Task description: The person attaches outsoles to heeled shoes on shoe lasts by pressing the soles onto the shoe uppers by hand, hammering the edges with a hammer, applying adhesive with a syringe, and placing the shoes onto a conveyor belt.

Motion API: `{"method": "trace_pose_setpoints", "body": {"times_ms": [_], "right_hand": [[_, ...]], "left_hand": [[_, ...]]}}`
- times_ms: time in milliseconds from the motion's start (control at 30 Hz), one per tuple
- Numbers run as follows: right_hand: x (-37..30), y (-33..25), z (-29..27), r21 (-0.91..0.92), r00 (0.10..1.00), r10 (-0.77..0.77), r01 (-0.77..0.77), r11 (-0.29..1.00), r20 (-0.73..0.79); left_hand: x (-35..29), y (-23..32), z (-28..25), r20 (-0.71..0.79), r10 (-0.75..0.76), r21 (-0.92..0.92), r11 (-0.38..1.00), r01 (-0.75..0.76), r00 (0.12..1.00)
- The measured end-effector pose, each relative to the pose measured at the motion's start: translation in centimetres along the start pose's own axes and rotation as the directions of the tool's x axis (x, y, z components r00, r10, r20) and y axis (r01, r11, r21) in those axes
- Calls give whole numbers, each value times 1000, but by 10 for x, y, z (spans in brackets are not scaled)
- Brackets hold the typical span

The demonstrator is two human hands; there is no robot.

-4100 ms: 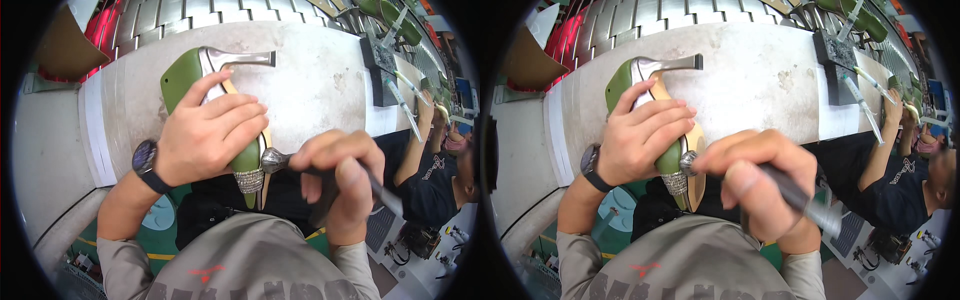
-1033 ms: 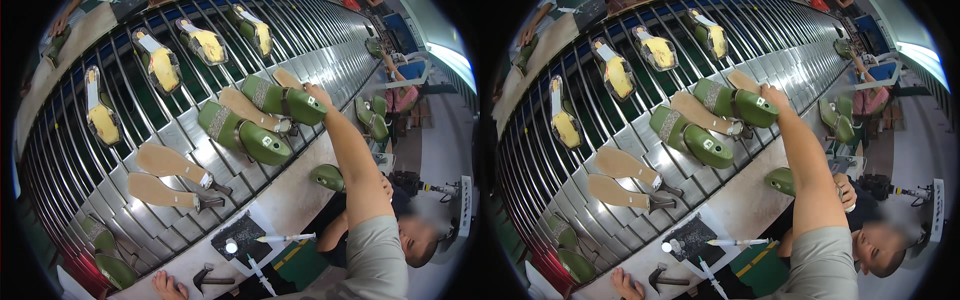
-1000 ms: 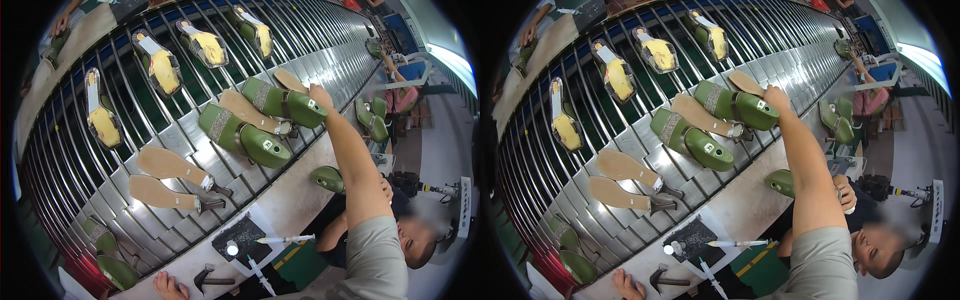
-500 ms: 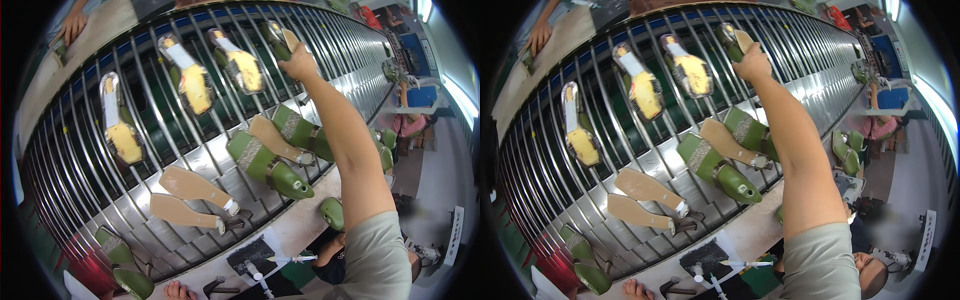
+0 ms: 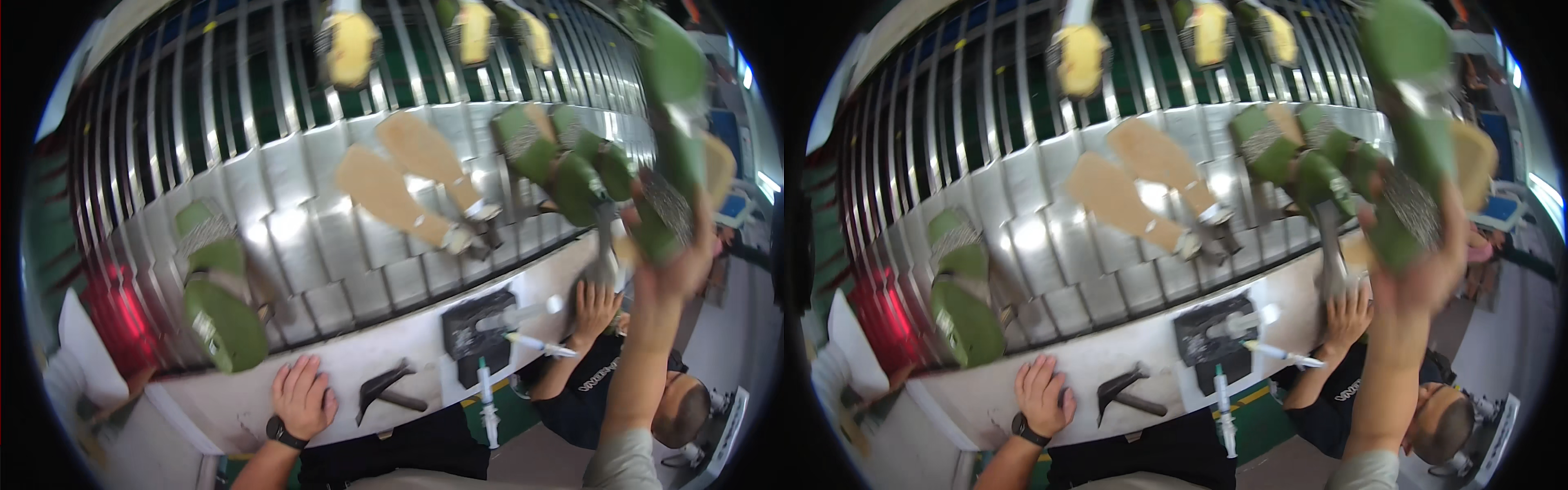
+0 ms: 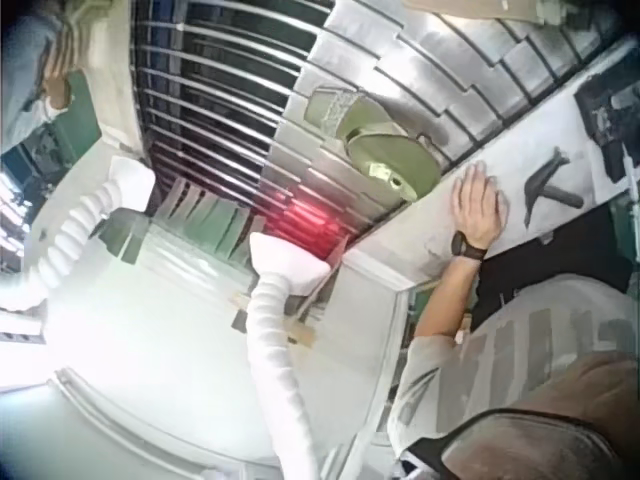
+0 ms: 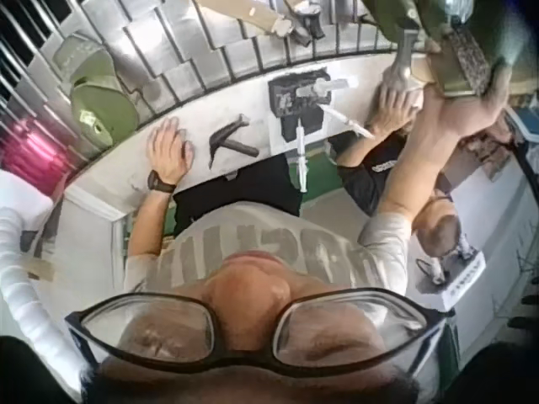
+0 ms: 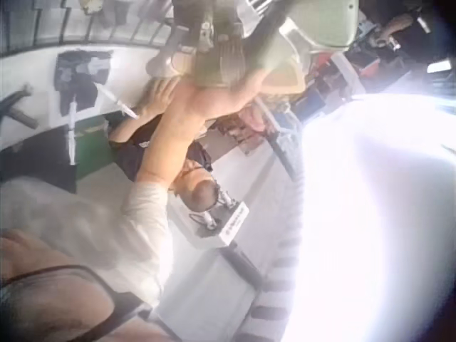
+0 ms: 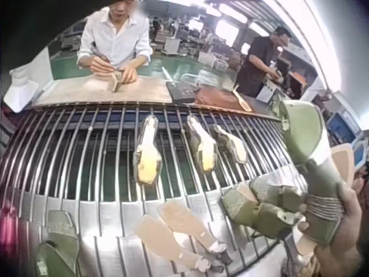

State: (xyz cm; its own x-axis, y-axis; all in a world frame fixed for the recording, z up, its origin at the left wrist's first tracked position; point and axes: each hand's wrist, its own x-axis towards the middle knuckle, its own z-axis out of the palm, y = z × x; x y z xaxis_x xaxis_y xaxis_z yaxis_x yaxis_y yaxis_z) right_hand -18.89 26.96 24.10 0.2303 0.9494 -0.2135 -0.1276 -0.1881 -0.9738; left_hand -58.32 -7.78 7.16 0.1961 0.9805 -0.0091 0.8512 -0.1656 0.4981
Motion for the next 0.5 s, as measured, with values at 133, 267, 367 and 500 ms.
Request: {"method": "trace_pose_setpoints", "body": {"times_ms": [133, 267, 367, 500], "right_hand": [[-161, -6, -25, 172, 941, -49, -10, 985, 334], [-253, 34, -5, 346, 939, -53, -72, 936, 341], [-320, 70, 10, 442, 883, 88, -315, 840, 461], [-407, 150, 19, 155, 661, 189, -425, 892, 726]], "left_hand": [[13, 1, 1, -79, 30, -122, 992, -40, 996], [14, 22, -25, -146, -4, -390, 919, -54, 989], [-4, 60, -35, -131, 27, -836, 534, -125, 991], [-48, 92, -20, -136, -72, -989, -43, -139, 988]]}}
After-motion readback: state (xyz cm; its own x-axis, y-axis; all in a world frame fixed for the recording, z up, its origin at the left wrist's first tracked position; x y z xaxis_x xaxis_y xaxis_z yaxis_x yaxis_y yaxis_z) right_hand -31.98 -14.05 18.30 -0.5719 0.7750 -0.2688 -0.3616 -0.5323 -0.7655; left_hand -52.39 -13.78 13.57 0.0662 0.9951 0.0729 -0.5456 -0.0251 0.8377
